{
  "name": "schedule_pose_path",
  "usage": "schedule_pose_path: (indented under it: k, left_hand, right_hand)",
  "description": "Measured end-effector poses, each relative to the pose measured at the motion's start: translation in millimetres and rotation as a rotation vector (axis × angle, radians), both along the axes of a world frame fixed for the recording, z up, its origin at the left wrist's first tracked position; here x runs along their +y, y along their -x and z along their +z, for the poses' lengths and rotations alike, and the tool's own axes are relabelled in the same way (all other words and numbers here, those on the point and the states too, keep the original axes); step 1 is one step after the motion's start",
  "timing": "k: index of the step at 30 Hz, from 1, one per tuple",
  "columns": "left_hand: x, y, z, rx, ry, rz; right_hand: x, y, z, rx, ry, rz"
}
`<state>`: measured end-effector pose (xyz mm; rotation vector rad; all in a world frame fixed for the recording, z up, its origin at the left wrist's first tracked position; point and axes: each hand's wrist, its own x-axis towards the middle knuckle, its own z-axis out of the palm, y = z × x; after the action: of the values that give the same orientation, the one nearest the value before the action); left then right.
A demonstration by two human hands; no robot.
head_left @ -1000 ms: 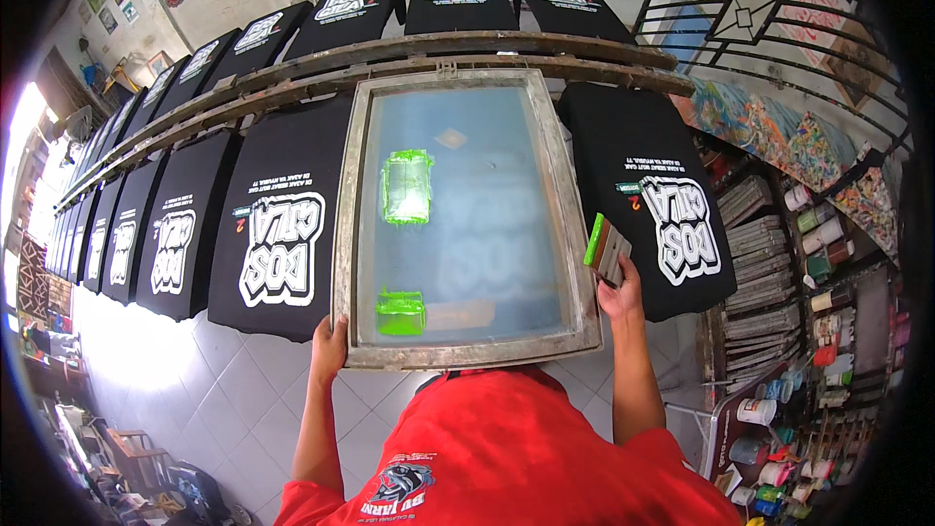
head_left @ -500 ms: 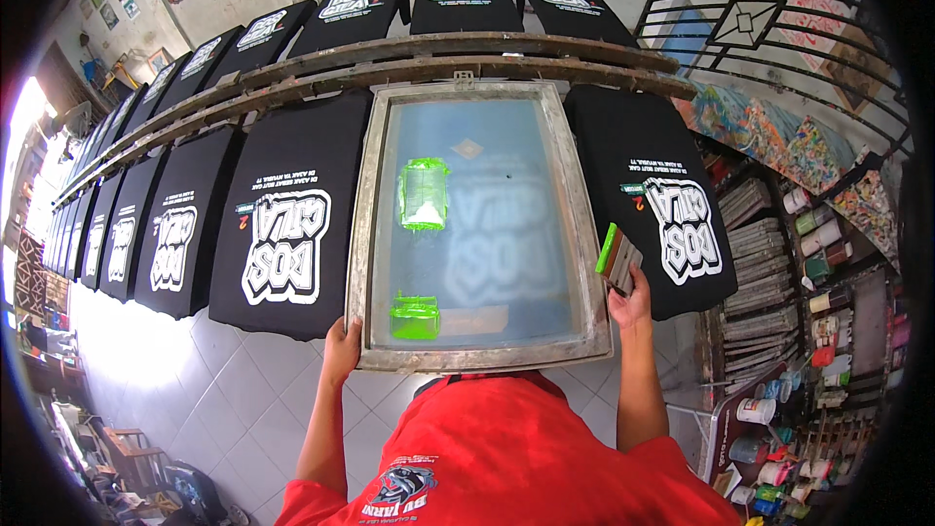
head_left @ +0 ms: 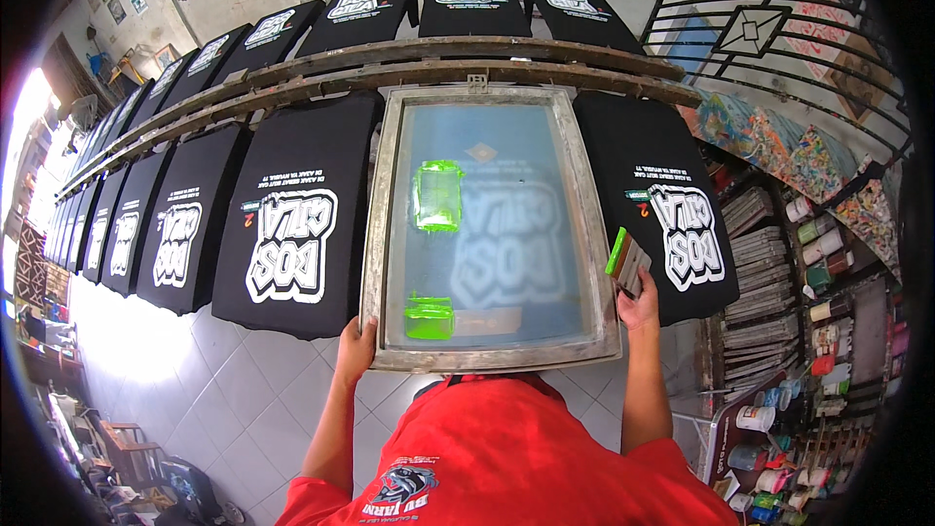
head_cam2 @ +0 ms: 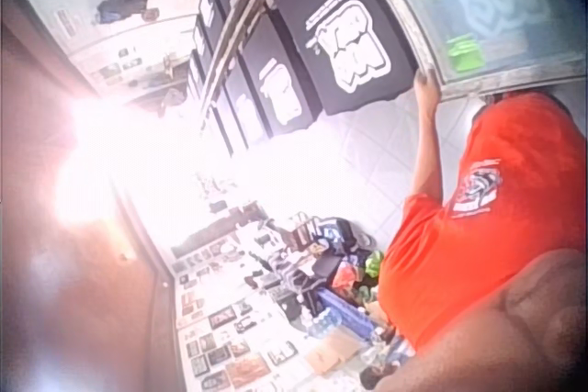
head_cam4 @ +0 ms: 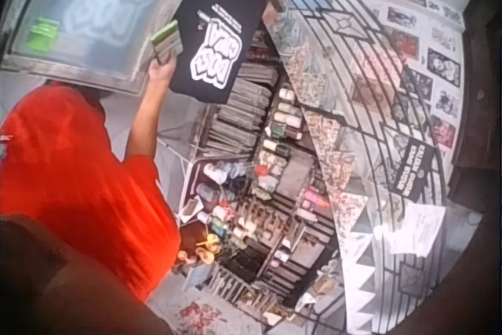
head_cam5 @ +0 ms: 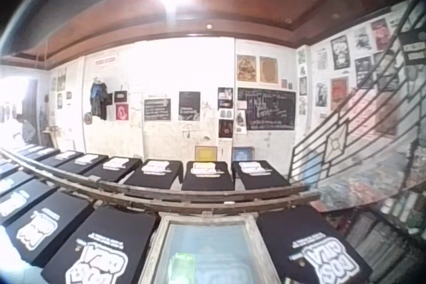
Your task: The person takes a screen printing frame from a rack, carries it to a printing station, aligns it over a black t-shirt, and then uses a squeegee to apply green ink across the design on the screen several times.
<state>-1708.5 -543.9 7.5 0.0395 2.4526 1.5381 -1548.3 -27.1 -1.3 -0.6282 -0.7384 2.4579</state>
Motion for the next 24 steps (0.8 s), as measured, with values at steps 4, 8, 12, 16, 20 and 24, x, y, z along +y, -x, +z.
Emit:
schedule_pose_path:
  k: [4, 8, 12, 16, 20, 24]
  left_hand:
    - [-1, 1, 2, -0.071, -0.006, -0.012]
    - [1, 0, 0, -0.048, -0.061, -0.006]
    - [3, 0, 7, -0.059, -0.057, -0.022]
    - [5, 1, 16, -0.067, -0.036, -0.034]
    - [8, 2, 19, -0.147, -0.004, -0.024]
    - [6, 2, -7, -0.212, 0.000, 0.000]
  right_hand:
    - [2, 1, 5, -0.017, -0.012, -0.041]
    - [7, -2, 5, -0.033, 0.014, -0.030]
    - [12, -4, 0, -0.054, 0.035, -0.065]
    - [10, -5, 4, -0.038, 0.059, -0.032]
    - [-5, 3, 24, 0.022, 0.016, 0.022]
    - [-9, 6, 24, -0.014, 0.048, 0.003]
